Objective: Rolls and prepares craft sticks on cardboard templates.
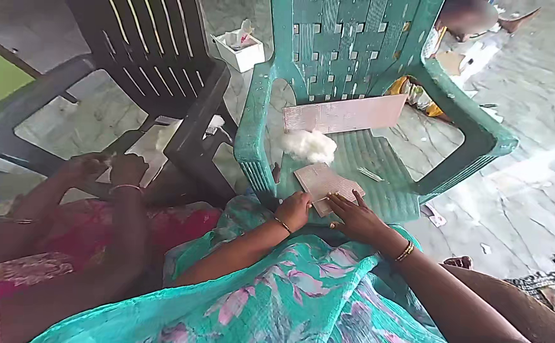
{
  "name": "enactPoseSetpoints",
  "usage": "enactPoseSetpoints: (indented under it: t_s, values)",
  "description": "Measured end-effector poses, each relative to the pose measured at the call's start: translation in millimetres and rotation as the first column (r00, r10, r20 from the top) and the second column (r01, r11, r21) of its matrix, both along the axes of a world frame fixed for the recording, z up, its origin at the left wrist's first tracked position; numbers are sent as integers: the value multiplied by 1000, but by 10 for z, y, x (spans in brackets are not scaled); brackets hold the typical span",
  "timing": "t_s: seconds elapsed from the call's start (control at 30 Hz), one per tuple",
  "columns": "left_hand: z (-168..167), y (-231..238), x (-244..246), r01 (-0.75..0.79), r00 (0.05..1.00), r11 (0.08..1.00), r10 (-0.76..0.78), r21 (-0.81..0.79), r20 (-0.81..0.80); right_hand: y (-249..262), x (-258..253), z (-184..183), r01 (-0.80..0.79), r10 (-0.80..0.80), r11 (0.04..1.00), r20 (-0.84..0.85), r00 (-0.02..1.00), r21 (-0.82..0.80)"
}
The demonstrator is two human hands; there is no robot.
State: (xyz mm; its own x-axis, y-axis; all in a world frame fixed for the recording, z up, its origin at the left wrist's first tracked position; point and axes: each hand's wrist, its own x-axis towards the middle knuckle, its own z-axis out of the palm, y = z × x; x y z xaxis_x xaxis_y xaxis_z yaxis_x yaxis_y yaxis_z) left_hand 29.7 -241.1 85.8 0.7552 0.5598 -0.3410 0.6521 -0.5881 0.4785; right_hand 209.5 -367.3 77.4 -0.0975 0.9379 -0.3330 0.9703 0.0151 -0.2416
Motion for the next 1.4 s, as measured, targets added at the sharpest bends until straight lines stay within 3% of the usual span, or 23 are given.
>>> enactPoseSetpoints:
  t_s: [0.07, 0.13, 0.23, 0.33, 0.57, 0.7, 0.87, 1.03, 1.2, 1.4]
  values:
    - [19, -48, -36, 2, 1000, 1000, -2, 3, 14, -136, 54, -106, 34, 0, 959, -119, 993, 283]
    - [40, -96, -73, -3, 999, 1000, 3, 12, 52, -202, 86, -251, 123, -7, 821, -206, 979, 558]
    - [92, -179, -113, 7, 995, 999, -10, 33, 100, -232, 77, -319, 224, -98, 675, -215, 972, 703]
    - [152, -259, -132, 45, 990, 997, -52, 57, 132, -234, 73, -349, 235, -128, 612, -198, 972, 755]
    - [215, -344, -118, 93, 980, 992, -106, 79, 167, -284, 61, -362, 221, -111, 555, -192, 975, 802]
    - [229, -231, -157, 74, 982, 992, -90, 99, 167, -368, 231, -304, 309, -207, 528, -233, 950, 791]
    - [200, -62, -230, -31, 981, 995, 11, 100, 192, -201, 638, -63, 665, -571, 536, -356, 740, 520]
    - [161, -76, -230, 3, 988, 998, -12, 61, 157, 259, 1087, -218, 749, -725, 477, -276, 631, 461]
    - [100, -7, -275, 5, 992, 1000, -7, 17, 125, 414, 1143, -290, 754, -748, 548, -191, 636, 362]
    - [34, 54, -257, 1, 996, 1000, 0, -10, 90, 255, 1298, -306, 819, -722, 462, -393, 570, 339]
